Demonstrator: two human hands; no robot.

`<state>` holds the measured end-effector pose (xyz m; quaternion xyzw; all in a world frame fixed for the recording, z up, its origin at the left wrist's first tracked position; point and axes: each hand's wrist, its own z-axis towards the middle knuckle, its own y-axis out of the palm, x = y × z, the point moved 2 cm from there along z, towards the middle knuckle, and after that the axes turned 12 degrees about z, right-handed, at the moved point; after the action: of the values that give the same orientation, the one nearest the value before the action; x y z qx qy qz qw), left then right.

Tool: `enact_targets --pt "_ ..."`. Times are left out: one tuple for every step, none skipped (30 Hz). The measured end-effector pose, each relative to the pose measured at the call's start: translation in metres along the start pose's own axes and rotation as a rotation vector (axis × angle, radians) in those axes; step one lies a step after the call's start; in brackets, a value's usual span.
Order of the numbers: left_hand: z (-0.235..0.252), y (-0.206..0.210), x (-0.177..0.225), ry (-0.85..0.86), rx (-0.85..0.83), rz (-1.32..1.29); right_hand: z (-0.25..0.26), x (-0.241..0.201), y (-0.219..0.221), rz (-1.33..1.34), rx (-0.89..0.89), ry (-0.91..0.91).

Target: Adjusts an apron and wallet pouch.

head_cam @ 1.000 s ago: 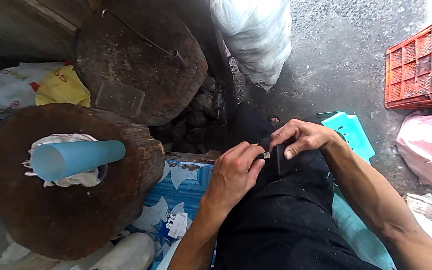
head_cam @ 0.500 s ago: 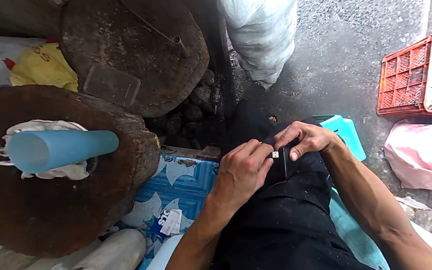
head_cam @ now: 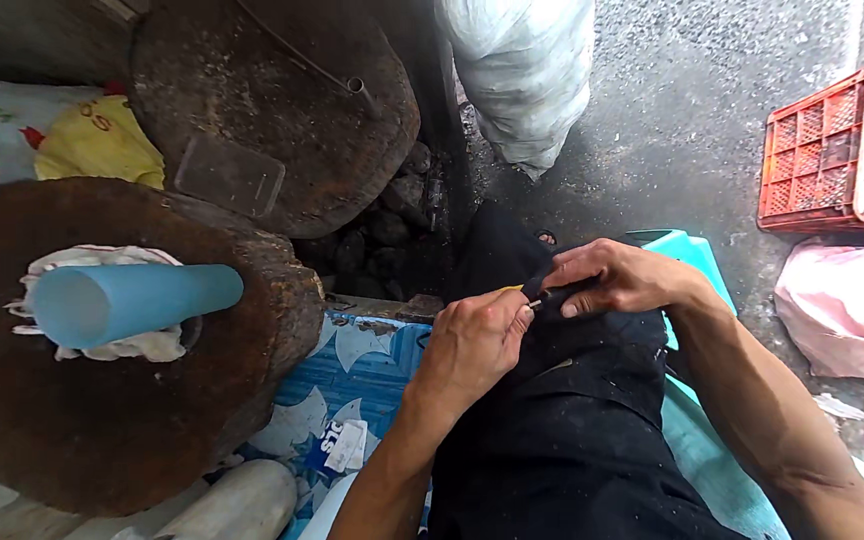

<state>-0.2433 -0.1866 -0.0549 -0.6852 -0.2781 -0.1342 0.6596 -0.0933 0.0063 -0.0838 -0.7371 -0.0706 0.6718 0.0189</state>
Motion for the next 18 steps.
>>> enact_targets --pt "0.001 0.000 -0.001 -0.010 -0.010 0.000 -0.001 -0.004 0.000 -0.052 0.006 0.000" --pt "0.002 0.000 -0.001 -0.015 -0.014 0.000 -0.001 -0.008 -0.001 -0.088 0.006 -0.001" --pt "0.003 0.000 -0.001 -0.017 -0.013 0.004 -0.001 -0.010 -0.001 -0.109 0.004 -0.004" --pt "0.004 0.000 -0.001 -0.016 -0.009 0.012 -0.001 -0.011 -0.001 -0.124 0.001 -0.008" --pt "0.005 -0.001 -0.001 -0.014 -0.004 0.018 -0.001 -0.012 -0.001 -0.138 0.003 -0.011" --pt "0.005 -0.001 -0.001 -0.012 0.000 0.027 -0.001 -0.012 -0.001 -0.151 0.006 -0.013" --pt "0.006 -0.002 -0.001 -0.009 0.001 0.042 -0.001 -0.013 -0.001 -0.163 0.014 -0.017" --pt "0.006 -0.002 0.000 -0.005 0.005 0.062 -0.001 -0.014 -0.001 -0.177 0.024 -0.021" --pt "0.007 -0.003 0.000 -0.003 0.005 0.083 -0.001 -0.016 -0.001 -0.193 0.036 -0.025" --pt "0.007 -0.004 0.000 -0.002 0.006 0.102 -0.001 -0.018 -0.001 -0.213 0.050 -0.028" --pt "0.008 -0.004 0.001 -0.004 0.008 0.119 -0.001 -0.020 0.000 -0.233 0.063 -0.027" --pt "0.008 -0.004 0.001 -0.006 0.011 0.129 -0.001 -0.021 0.000 -0.254 0.072 -0.019" --pt "0.008 -0.004 0.001 -0.008 0.012 0.139 0.000 -0.023 0.001 -0.279 0.077 -0.009" --pt "0.009 -0.004 0.002 -0.007 0.012 0.147 0.000 -0.025 0.002 -0.302 0.081 -0.002" --pt "0.009 -0.003 0.002 -0.006 0.011 0.155 0.000 -0.027 0.002 -0.323 0.081 0.004" --pt "0.009 -0.003 0.002 -0.003 0.008 0.162 -0.001 -0.028 0.003 -0.345 0.077 0.010" --pt "0.010 -0.003 0.002 0.004 0.007 0.170 0.000 -0.029 0.003 -0.366 0.073 0.015" --pt "0.011 -0.002 0.002 0.011 0.006 0.177 0.000 -0.030 0.004 -0.386 0.070 0.021"
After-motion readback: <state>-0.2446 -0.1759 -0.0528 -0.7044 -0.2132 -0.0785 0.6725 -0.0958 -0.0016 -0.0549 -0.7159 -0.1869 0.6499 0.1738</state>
